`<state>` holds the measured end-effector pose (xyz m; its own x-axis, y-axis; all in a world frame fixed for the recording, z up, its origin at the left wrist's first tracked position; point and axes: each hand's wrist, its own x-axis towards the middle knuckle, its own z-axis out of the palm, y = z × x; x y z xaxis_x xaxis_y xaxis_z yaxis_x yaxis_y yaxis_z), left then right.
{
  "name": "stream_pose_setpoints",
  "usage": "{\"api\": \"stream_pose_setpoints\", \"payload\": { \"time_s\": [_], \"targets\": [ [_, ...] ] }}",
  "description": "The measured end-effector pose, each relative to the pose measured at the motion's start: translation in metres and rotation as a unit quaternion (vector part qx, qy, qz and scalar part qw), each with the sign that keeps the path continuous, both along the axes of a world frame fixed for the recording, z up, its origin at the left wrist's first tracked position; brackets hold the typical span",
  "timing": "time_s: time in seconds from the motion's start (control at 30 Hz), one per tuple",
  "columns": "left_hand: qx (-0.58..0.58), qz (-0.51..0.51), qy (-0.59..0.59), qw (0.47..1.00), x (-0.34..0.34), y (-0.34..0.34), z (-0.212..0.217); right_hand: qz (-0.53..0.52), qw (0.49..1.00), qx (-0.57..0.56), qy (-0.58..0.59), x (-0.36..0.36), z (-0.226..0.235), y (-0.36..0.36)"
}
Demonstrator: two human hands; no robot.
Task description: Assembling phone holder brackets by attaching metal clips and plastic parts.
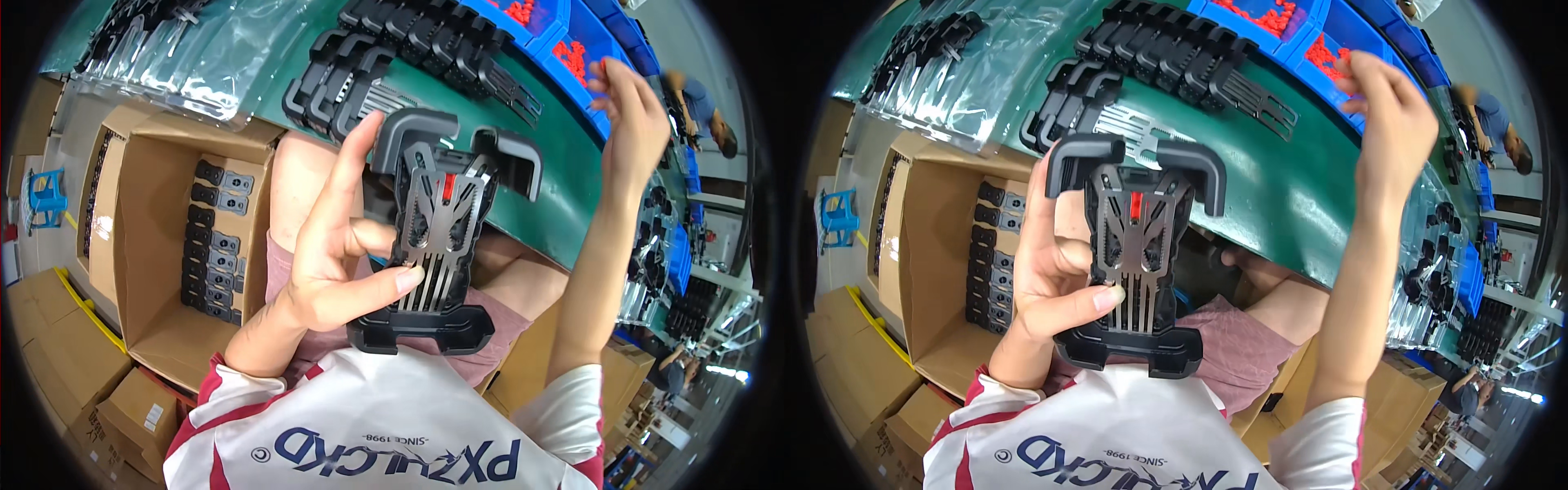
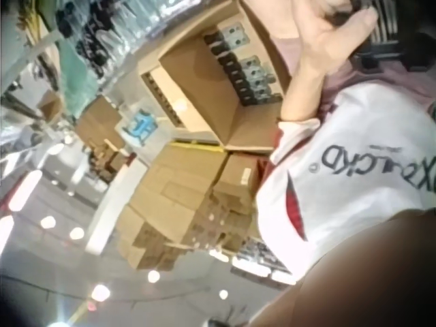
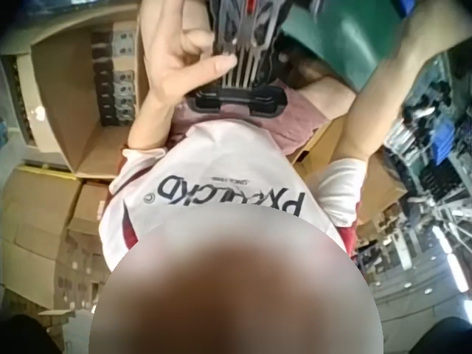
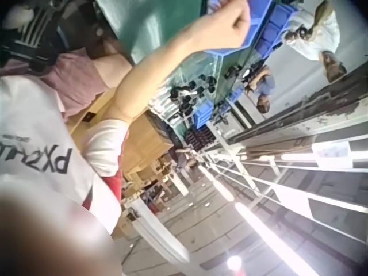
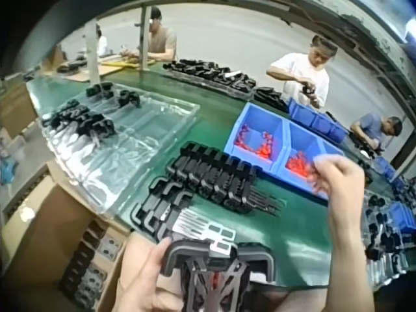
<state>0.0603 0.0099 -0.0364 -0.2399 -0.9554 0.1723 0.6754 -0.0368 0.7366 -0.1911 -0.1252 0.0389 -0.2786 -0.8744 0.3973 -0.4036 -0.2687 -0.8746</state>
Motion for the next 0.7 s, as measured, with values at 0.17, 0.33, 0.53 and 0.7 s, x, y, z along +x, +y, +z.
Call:
{"api": "stream_pose_setpoints", "payload": {
  "time_s": [0.17,0.33,0.53,0.7],
  "targets": [
    [0.019,0.003,0.021,1.000,-0.020,0.006,0.012,0.203,0.973,-0.093,-0.061,0.047,-0.022,0.099],
    [0.053,-0.007,0.001,0.999,-0.029,0.014,0.020,0.224,0.970,-0.091,-0.004,0.052,-0.021,0.120],
    [0.013,-0.063,-0.025,0.998,-0.026,0.018,0.013,0.235,0.936,-0.169,0.199,0.049,-0.014,0.123],
    [0.021,-0.068,-0.026,0.997,-0.029,0.023,0.017,0.247,0.892,-0.180,0.333,0.049,-0.004,0.128]
  ]
}}
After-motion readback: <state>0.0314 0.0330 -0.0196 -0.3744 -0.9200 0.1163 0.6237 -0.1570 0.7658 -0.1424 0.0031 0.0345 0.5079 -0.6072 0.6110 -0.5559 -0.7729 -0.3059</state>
